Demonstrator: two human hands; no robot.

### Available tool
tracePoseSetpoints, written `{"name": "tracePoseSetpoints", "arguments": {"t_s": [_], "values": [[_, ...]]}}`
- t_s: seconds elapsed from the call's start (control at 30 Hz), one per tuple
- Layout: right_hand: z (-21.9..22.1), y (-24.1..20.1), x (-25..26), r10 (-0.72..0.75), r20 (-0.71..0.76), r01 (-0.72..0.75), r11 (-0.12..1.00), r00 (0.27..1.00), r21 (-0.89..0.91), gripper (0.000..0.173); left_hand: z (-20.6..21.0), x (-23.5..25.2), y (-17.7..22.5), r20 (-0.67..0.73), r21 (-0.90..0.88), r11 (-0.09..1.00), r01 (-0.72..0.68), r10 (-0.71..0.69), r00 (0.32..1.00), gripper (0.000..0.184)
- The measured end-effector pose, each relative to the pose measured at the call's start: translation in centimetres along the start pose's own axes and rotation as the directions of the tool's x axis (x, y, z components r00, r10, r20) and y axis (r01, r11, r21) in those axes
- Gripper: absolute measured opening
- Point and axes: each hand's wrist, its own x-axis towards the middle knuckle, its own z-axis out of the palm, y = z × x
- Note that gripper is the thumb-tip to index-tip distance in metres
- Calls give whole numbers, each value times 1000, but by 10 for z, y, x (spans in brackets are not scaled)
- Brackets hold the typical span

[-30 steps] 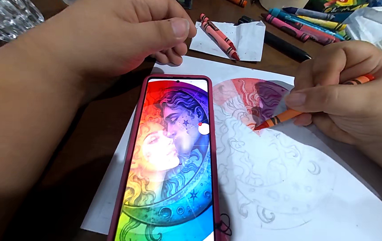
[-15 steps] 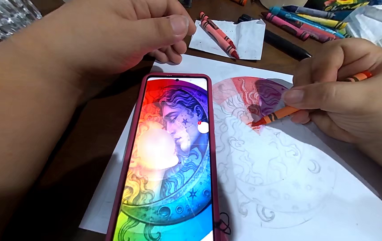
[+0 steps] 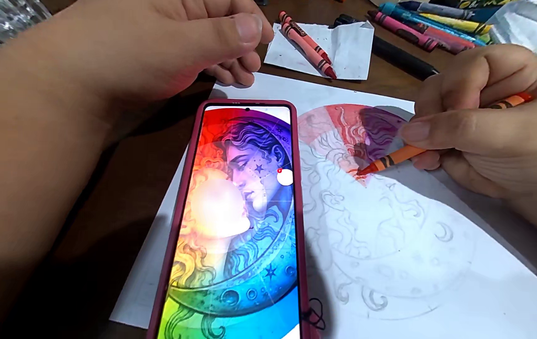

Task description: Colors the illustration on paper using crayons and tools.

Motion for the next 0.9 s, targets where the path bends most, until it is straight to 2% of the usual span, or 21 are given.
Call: {"name": "tracePoseSetpoints", "arguments": {"t_s": [0.9], "values": [[1,-2,1,24,-12,-24,999,1000,-29,34,-1,0,-2,-8,-9,1000,17,-17,1000,25]]}}
